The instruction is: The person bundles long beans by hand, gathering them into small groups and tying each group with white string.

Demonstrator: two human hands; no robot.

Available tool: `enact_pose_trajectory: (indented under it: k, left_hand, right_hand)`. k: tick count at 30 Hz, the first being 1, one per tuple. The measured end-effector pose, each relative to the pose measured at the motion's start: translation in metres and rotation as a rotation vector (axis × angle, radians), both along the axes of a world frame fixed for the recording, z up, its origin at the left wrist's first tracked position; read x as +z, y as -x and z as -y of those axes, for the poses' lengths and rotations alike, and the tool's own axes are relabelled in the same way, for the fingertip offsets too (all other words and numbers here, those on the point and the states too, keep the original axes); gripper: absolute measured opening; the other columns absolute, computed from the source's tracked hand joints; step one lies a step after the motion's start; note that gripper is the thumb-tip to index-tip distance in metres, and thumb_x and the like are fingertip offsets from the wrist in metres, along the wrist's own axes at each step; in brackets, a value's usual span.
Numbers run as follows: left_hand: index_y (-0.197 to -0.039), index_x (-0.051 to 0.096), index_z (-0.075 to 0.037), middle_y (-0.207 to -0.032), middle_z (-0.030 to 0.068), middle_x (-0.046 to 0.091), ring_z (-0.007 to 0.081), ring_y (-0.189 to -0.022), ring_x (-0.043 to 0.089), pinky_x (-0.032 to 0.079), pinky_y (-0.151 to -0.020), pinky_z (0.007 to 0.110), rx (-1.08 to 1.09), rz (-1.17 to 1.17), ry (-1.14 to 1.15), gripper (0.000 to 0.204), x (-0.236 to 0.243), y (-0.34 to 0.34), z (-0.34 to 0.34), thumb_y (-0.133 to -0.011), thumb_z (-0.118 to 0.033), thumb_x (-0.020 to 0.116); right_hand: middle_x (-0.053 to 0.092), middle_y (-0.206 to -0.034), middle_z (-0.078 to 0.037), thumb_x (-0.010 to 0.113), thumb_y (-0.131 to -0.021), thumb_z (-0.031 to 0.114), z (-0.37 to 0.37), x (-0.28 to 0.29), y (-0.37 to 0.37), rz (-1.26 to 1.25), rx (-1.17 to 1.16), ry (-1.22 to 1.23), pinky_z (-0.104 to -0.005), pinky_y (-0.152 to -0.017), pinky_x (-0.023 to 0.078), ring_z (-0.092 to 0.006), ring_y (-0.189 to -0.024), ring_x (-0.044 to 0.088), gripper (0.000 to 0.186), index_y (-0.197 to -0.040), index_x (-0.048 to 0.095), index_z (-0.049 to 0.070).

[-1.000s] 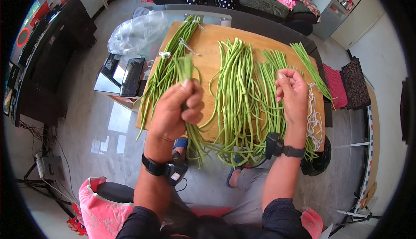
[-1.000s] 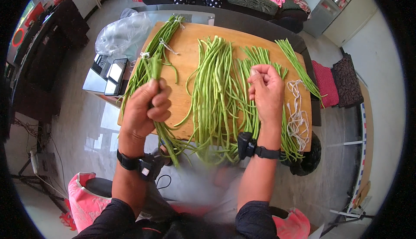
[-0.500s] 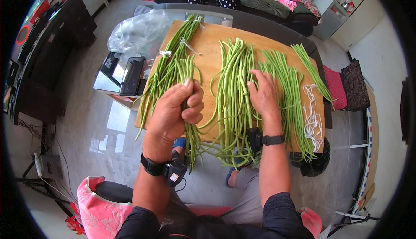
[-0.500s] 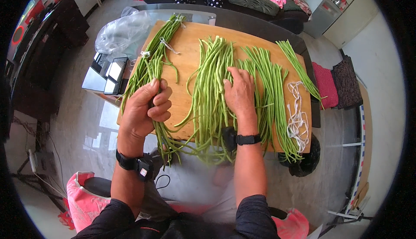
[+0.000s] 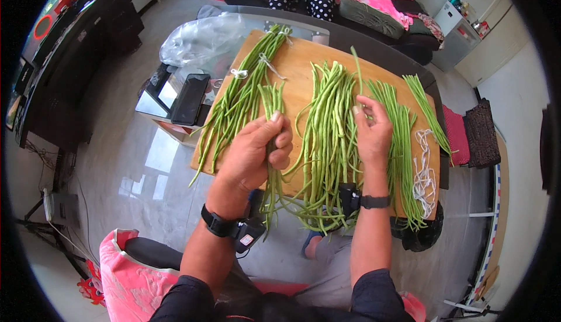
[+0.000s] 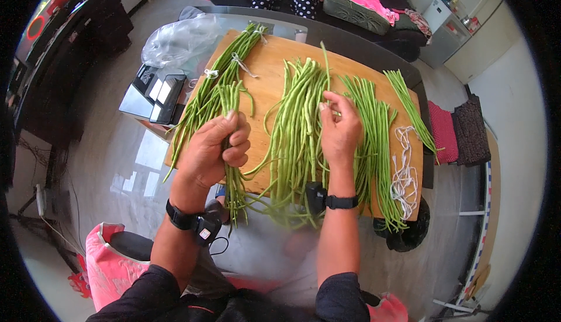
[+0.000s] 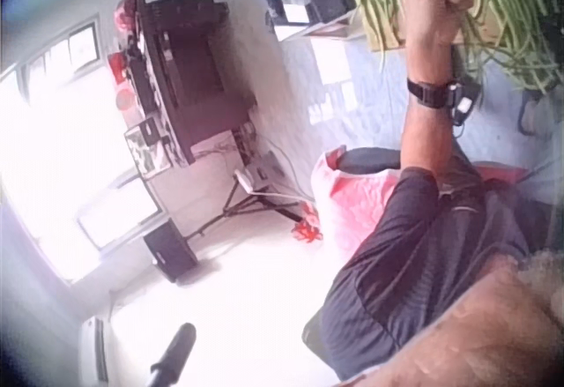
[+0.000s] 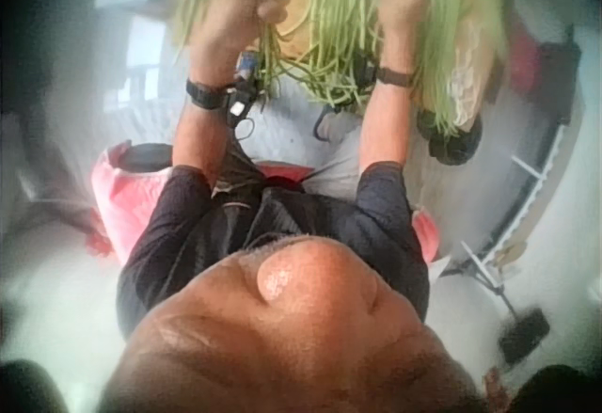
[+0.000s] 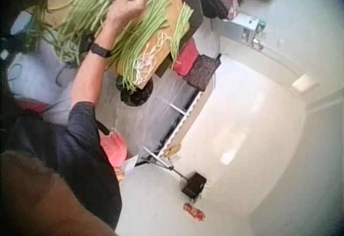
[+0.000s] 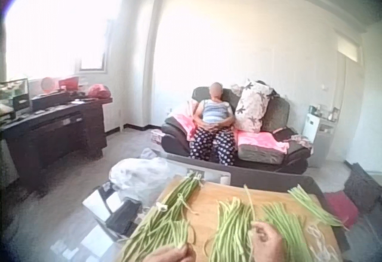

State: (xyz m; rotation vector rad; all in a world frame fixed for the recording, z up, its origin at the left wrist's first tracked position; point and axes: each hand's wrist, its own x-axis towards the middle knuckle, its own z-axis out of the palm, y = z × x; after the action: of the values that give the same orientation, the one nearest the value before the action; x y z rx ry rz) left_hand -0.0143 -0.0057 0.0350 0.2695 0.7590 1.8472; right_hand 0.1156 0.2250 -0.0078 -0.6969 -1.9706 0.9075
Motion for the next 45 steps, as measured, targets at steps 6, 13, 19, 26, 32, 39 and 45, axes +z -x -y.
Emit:
enact_pose_trajectory:
  k: [6, 13, 19, 26, 32, 39, 45]
  left_hand:
    - [-0.100, 0.054, -0.008, -0.082, 0.0005, 0.049, 0.0105, -0.062, 0.043, 0.035, -0.055, 0.024, 0.065, 0.015, -0.045, 0.025, -0.005, -0.002, -0.004, -0.110, -0.031, 0.051]
    - [-0.107, 0.057, -0.007, -0.087, 0.0024, 0.057, 0.0113, -0.064, 0.047, 0.039, -0.056, 0.025, 0.258, -0.065, -0.028, 0.027, -0.009, 0.001, -0.003, -0.111, -0.032, 0.050]
    - [-0.109, 0.058, -0.008, -0.087, 0.0020, 0.059, 0.0112, -0.065, 0.052, 0.042, -0.057, 0.025, 0.359, -0.164, -0.016, 0.028, -0.011, 0.001, -0.005, -0.111, -0.034, 0.051]
    - [-0.112, 0.057, -0.009, -0.095, 0.0058, 0.065, 0.0171, -0.078, 0.066, 0.048, -0.059, 0.027, 0.451, -0.108, 0.023, 0.025, -0.011, 0.005, -0.002, -0.111, -0.033, 0.050]
    - [-0.116, 0.056, -0.007, -0.096, 0.0085, 0.065, 0.0219, -0.079, 0.068, 0.055, -0.063, 0.031, 0.431, -0.075, -0.110, 0.026, -0.012, 0.005, -0.004, -0.111, -0.032, 0.050]
    - [-0.119, 0.055, -0.004, -0.090, 0.0065, 0.062, 0.0195, -0.072, 0.065, 0.053, -0.061, 0.030, 0.385, -0.073, -0.135, 0.029, -0.008, 0.002, -0.002, -0.110, -0.031, 0.051]
    - [-0.119, 0.055, -0.003, -0.082, 0.0033, 0.055, 0.0172, -0.067, 0.059, 0.050, -0.059, 0.028, 0.391, -0.083, -0.126, 0.029, -0.005, 0.001, -0.002, -0.111, -0.030, 0.050]
  right_hand:
    - [0.073, -0.094, -0.003, 0.064, -0.100, 0.001, 0.040, 0.060, -0.009, -0.274, 0.232, 0.311, -0.0205, -0.059, 0.048, -0.0046, -0.070, 0.063, 0.014, -0.113, 0.069, -0.002]
    - [0.070, -0.093, -0.005, 0.062, -0.103, 0.007, 0.096, 0.076, -0.001, -0.218, 0.515, 0.655, -0.0208, -0.054, 0.045, -0.0059, -0.067, 0.059, 0.012, -0.111, 0.066, -0.001]
    - [0.067, -0.103, -0.003, 0.061, -0.099, -0.002, 0.127, 0.071, -0.003, -0.058, 0.486, 0.459, -0.0205, -0.056, 0.048, -0.0058, -0.071, 0.062, 0.015, -0.112, 0.068, 0.002]
    - [0.068, -0.104, -0.007, 0.063, -0.093, -0.009, 0.138, 0.064, 0.002, 0.047, 0.490, 0.093, -0.0246, -0.063, 0.053, -0.0111, -0.076, 0.065, 0.017, -0.106, 0.069, 0.000]
    - [0.067, -0.100, -0.010, 0.066, -0.091, -0.007, 0.145, 0.075, -0.001, 0.112, 0.487, 0.010, -0.0296, -0.065, 0.054, -0.0198, -0.079, 0.068, 0.015, -0.104, 0.069, 0.001]
    - [0.067, -0.099, -0.014, 0.069, -0.089, -0.005, 0.145, 0.077, -0.005, 0.154, 0.505, -0.029, -0.0383, -0.075, 0.055, -0.0333, -0.086, 0.069, 0.015, -0.103, 0.067, 0.001]
    - [0.066, -0.097, -0.015, 0.068, -0.089, -0.005, 0.146, 0.077, -0.004, 0.140, 0.504, -0.044, -0.0400, -0.074, 0.054, -0.0353, -0.085, 0.068, 0.015, -0.103, 0.067, 0.002]
